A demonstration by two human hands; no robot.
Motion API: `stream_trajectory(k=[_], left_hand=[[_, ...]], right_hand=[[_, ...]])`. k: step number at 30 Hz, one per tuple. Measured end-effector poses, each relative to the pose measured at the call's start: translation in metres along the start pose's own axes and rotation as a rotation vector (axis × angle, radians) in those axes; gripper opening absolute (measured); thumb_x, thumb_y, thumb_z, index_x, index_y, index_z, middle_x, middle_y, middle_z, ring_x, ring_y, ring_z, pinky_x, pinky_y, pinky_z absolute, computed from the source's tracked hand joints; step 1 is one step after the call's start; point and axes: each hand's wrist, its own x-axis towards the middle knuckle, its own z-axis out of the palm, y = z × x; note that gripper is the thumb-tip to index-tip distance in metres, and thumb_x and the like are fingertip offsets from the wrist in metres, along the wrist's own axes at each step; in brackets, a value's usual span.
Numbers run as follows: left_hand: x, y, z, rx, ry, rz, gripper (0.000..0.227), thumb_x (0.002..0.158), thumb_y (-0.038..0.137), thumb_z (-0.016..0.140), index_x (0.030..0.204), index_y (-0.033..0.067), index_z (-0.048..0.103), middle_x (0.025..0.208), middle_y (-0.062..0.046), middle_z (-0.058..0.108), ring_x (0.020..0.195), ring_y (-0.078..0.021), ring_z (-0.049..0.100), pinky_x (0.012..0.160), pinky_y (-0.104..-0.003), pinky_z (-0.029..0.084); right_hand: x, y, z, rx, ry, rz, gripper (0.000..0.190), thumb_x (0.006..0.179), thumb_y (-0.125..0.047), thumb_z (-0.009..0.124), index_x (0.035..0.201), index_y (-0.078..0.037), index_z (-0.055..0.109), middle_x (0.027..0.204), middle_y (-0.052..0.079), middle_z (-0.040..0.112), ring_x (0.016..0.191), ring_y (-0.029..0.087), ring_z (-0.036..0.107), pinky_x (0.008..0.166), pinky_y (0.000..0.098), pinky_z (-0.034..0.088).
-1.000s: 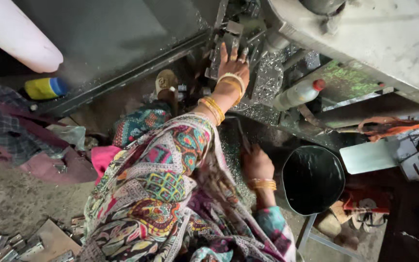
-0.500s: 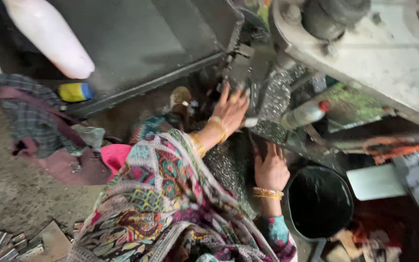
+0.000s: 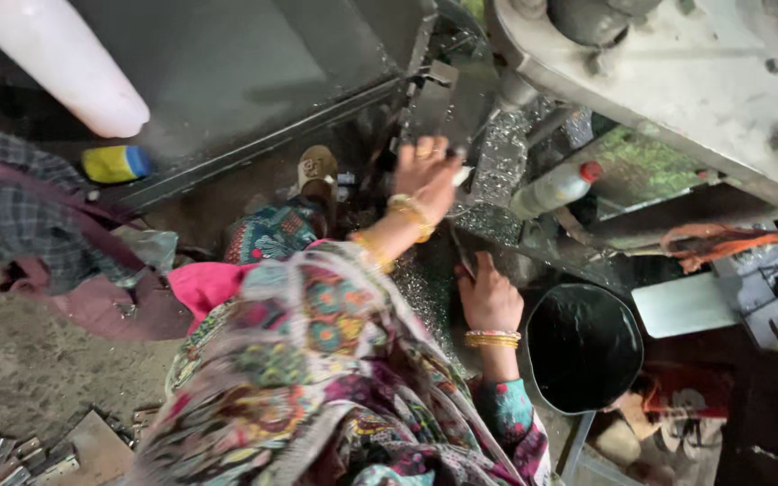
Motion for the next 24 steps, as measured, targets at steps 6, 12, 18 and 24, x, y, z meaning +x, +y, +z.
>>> stream_trajectory(k=[6,12,18,24], left_hand=[[-0.008,-0.005,-0.009,0.613,-0.422,0.186,0.063,0.072,0.021,0.073,0.134,0.0149,0.066,0.170,-0.008,0.025,0.158,-0.0337,0.013,0.123,-0.062,-0.001],[0.039,0.019,0.004,0.578,-0.215,0.098,0.038,0.101,0.026,0.048,0.122,0.0089,0.074,0.155,-0.016,0.049,0.154,-0.0368,0.024,0.119,-0.064,-0.008],[0.037,-0.009,0.022,0.384,-0.015,0.066,0.043,0.098,0.019,0.046,0.133,0.0051,0.066,0.159,-0.009,0.044,0.153,-0.0321,0.025,0.120,-0.064,-0.006],[0.052,-0.009,0.031,0.457,-0.081,0.103,0.050,0.102,0.016,0.040,0.150,0.0035,0.050,0.164,-0.007,0.036,0.156,-0.0322,0.019,0.123,-0.064,-0.004]], right_hand=[[0.013,-0.003,-0.002,-0.065,-0.294,0.050,0.046,0.092,-0.046,0.065,0.119,-0.011,0.056,0.092,0.021,0.074,0.088,0.044,0.072,0.076,0.0562,0.056],[-0.002,0.042,0.072,0.014,-0.121,0.003,0.049,0.086,-0.035,0.068,0.126,-0.011,0.056,0.090,0.021,0.073,0.080,0.045,0.070,0.069,0.0575,0.055],[-0.034,0.047,0.170,0.401,-0.100,0.090,0.031,0.088,-0.037,0.073,0.093,-0.008,0.065,0.084,0.023,0.069,0.081,0.049,0.066,0.068,0.0587,0.051],[-0.018,0.084,0.157,0.193,-0.180,-0.025,0.026,0.095,-0.035,0.067,0.097,-0.009,0.068,0.086,0.021,0.071,0.079,0.043,0.069,0.066,0.0502,0.054]])
